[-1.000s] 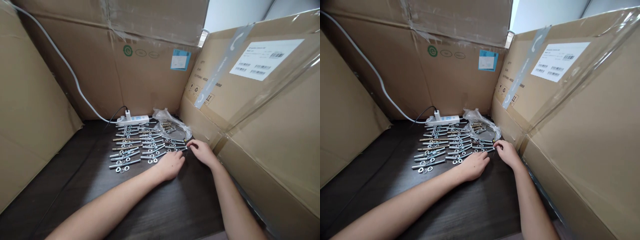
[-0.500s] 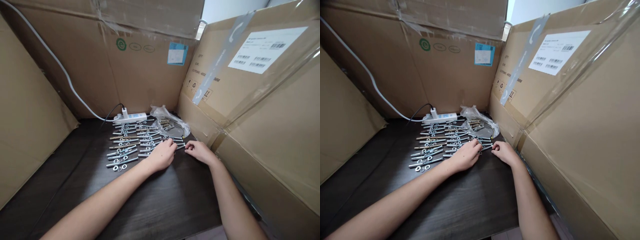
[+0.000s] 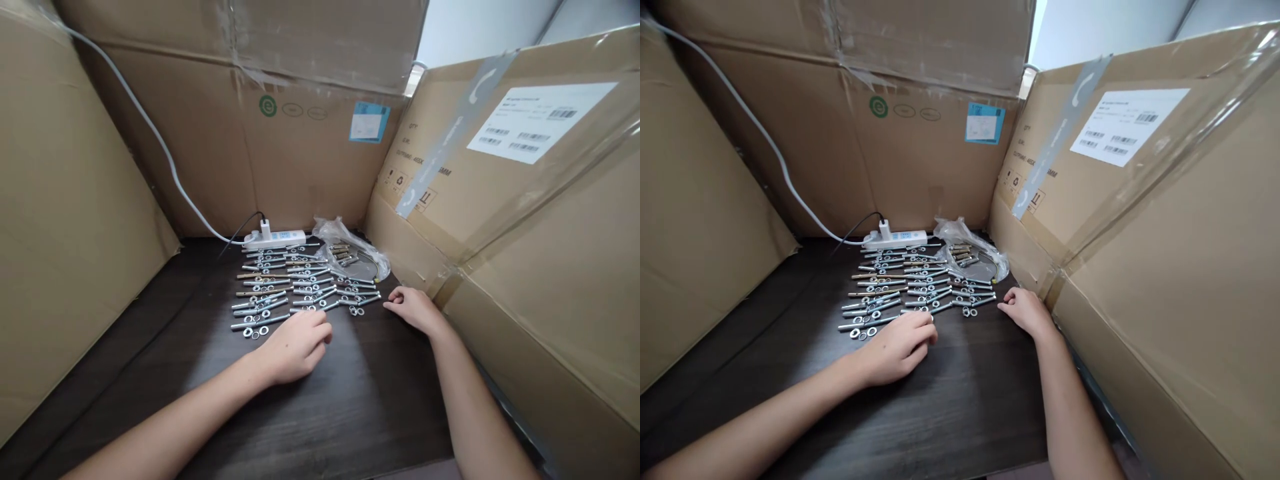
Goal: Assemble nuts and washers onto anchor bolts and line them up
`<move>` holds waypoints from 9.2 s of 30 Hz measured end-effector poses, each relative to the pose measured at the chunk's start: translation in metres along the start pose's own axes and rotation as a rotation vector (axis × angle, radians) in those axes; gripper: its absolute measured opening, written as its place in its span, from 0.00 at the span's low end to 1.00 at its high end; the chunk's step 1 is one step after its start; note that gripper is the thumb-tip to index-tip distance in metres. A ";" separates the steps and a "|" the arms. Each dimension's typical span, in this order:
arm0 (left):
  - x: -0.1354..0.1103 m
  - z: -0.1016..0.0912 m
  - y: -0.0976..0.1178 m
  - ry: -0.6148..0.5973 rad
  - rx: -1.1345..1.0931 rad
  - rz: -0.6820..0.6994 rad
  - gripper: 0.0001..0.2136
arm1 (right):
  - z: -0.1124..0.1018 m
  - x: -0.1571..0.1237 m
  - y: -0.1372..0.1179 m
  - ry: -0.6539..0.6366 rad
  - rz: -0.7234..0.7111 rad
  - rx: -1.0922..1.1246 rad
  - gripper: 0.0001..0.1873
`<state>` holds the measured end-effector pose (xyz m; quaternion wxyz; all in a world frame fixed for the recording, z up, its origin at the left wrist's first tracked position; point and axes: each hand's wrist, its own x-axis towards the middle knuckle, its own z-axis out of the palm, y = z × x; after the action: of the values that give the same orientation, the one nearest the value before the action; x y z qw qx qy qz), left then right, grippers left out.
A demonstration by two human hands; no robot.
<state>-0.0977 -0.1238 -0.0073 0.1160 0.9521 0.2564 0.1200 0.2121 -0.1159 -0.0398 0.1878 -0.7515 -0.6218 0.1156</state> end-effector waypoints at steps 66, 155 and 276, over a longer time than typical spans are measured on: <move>-0.050 -0.005 -0.035 0.201 -0.368 -0.228 0.12 | 0.056 -0.050 -0.161 -0.324 -0.626 0.519 0.10; -0.050 -0.002 -0.026 0.289 -0.312 -0.222 0.12 | 0.055 -0.049 -0.156 -0.040 -0.624 0.271 0.10; -0.053 -0.008 -0.033 0.061 -0.184 -0.408 0.09 | 0.024 -0.028 -0.134 -0.119 -0.741 0.134 0.17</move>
<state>-0.1597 -0.1216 -0.0176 0.2167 0.8619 0.4348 0.1455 0.0771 -0.1190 -0.0057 0.2292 -0.4536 -0.8523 0.1235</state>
